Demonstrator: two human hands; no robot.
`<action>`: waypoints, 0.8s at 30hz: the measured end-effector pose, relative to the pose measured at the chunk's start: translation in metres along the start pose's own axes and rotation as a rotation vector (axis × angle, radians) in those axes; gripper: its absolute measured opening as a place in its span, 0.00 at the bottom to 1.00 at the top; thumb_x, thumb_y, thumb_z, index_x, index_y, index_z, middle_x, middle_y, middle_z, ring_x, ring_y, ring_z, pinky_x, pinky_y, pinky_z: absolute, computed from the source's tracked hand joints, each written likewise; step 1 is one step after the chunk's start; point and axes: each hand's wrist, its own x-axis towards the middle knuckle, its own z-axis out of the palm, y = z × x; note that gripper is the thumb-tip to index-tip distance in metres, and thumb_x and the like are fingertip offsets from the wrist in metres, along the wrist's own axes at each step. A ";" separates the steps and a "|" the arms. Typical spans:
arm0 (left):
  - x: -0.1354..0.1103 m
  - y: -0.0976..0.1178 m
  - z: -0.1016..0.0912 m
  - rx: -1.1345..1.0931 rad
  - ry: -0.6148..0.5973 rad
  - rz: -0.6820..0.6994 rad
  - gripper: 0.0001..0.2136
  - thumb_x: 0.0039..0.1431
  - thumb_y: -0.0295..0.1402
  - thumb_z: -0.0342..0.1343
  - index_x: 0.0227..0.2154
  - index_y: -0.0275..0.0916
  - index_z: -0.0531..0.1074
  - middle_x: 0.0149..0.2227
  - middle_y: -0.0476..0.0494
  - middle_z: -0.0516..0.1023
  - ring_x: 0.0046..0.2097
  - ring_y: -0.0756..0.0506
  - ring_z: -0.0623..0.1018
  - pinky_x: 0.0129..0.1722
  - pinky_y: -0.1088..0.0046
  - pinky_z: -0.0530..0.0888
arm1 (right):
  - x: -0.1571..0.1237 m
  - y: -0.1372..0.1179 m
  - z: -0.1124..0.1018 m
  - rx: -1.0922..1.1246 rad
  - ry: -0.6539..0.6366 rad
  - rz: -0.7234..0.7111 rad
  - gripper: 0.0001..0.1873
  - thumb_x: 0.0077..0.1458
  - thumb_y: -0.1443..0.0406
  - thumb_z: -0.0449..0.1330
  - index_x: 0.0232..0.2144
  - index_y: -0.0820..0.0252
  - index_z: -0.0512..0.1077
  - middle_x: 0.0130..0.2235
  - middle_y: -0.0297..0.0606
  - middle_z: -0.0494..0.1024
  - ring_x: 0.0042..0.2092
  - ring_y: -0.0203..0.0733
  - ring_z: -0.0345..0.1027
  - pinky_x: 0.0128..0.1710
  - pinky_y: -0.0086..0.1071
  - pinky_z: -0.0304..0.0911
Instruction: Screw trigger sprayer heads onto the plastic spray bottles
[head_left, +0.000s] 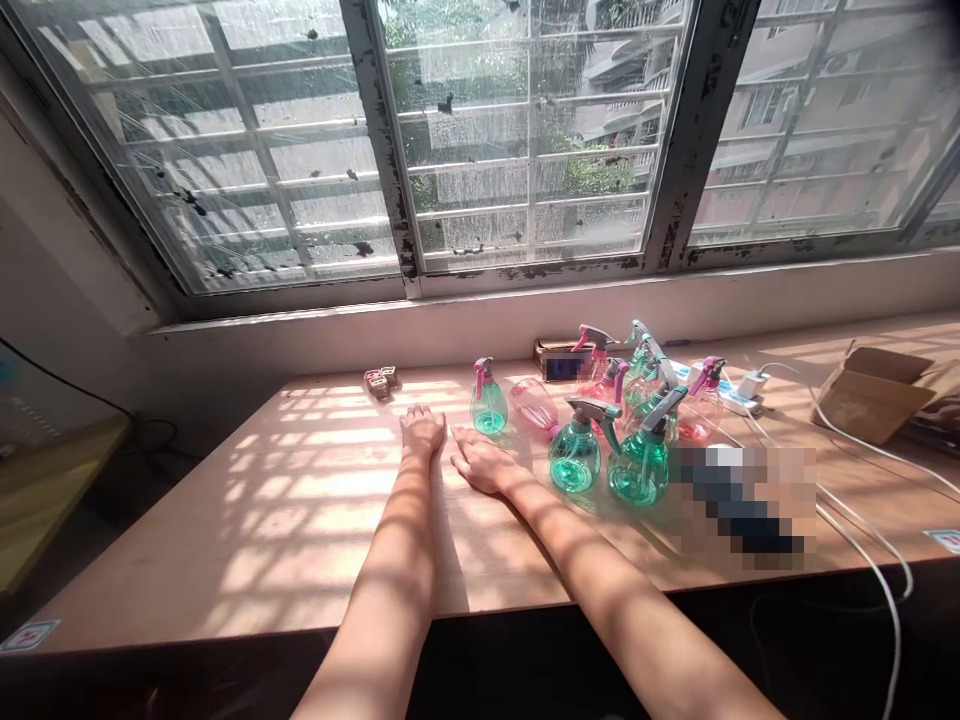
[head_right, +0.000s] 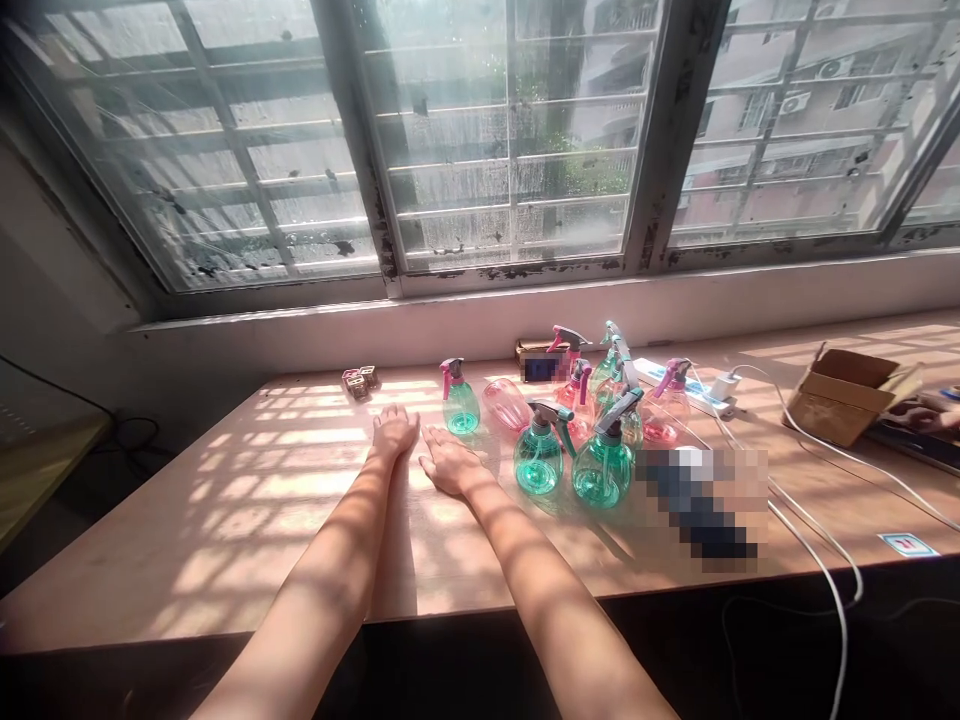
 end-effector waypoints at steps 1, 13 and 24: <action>0.000 0.000 0.000 0.001 -0.002 0.000 0.23 0.68 0.41 0.60 0.62 0.41 0.69 0.66 0.36 0.70 0.63 0.34 0.73 0.62 0.43 0.71 | 0.000 0.001 0.001 0.001 -0.001 0.001 0.23 0.69 0.58 0.63 0.63 0.55 0.70 0.68 0.46 0.69 0.64 0.58 0.67 0.63 0.61 0.63; -0.065 -0.003 -0.024 -0.019 -0.053 0.161 0.23 0.69 0.41 0.60 0.63 0.42 0.69 0.69 0.36 0.67 0.66 0.33 0.70 0.65 0.41 0.67 | -0.023 0.003 0.004 -0.039 0.020 0.047 0.24 0.69 0.57 0.62 0.64 0.54 0.69 0.70 0.46 0.67 0.67 0.59 0.64 0.66 0.63 0.58; -0.198 -0.020 -0.051 -0.097 -0.106 0.243 0.24 0.71 0.41 0.57 0.66 0.43 0.66 0.73 0.36 0.62 0.71 0.32 0.64 0.69 0.39 0.60 | -0.105 -0.006 -0.002 -0.044 0.026 0.129 0.26 0.71 0.56 0.58 0.67 0.54 0.66 0.74 0.47 0.61 0.73 0.59 0.55 0.71 0.62 0.50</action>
